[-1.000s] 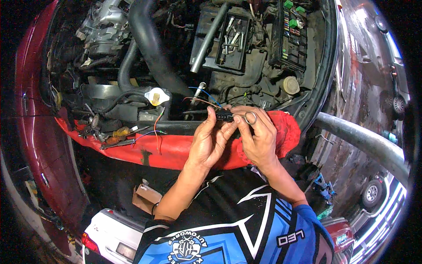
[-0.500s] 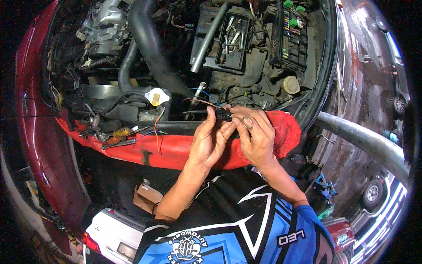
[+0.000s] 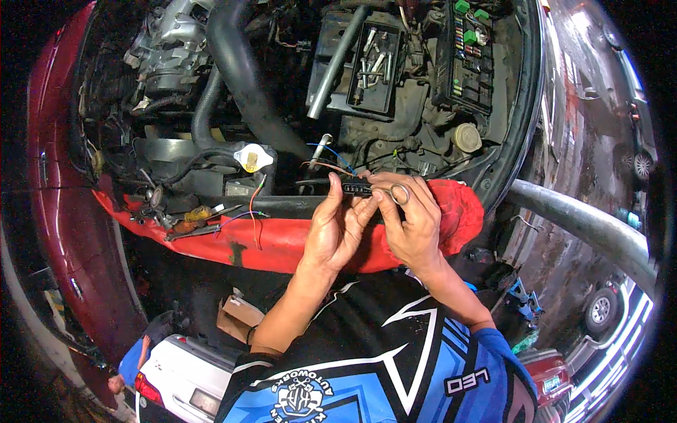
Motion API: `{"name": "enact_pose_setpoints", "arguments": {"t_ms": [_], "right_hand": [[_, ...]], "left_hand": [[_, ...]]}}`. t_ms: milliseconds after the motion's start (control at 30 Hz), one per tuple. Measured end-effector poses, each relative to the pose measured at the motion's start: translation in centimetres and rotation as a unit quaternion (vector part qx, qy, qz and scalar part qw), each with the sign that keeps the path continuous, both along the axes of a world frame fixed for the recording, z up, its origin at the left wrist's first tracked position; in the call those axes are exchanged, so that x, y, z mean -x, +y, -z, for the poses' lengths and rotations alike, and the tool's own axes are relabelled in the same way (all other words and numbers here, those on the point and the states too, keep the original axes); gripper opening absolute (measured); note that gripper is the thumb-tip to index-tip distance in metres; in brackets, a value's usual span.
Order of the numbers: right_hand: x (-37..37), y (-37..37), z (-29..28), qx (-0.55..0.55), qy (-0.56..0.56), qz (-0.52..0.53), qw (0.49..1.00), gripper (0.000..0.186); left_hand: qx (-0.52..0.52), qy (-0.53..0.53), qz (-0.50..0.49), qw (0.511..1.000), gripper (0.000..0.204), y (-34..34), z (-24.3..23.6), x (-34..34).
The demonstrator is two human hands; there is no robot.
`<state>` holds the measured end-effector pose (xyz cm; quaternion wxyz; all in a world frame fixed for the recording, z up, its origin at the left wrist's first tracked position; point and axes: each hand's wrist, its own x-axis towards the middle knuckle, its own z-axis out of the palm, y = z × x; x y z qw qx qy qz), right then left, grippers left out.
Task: Connecting and organizing electrical wires on a vehicle wiring harness connector within an engine bay.
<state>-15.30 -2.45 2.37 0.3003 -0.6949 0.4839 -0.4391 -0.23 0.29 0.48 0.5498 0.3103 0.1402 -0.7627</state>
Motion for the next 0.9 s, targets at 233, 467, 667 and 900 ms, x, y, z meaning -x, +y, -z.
{"name": "enact_pose_setpoints", "arguments": {"t_ms": [233, 467, 667, 900], "right_hand": [[0.3, -0.2, -0.5, -0.035, 0.001, -0.013, 0.999, 0.006], [0.3, 0.0, -1.1, -0.121, -0.013, 0.0, 0.993, 0.007], [0.3, -0.1, -1.1, -0.126, -0.017, 0.006, 0.992, 0.008], [0.3, -0.2, -0.9, -0.13, -0.022, 0.001, 0.991, 0.007]], "left_hand": [[0.002, -0.014, 0.006, 1.0, 0.052, 0.0, -0.2, 0.0], [0.006, -0.015, 0.009, 1.0, 0.054, 0.0, -0.1, 0.0], [0.015, 0.0, 0.006, 1.0, 0.052, 0.1, -0.1, -0.1], [0.014, -0.002, 0.008, 1.0, 0.05, 0.2, 0.2, -0.2]]}}
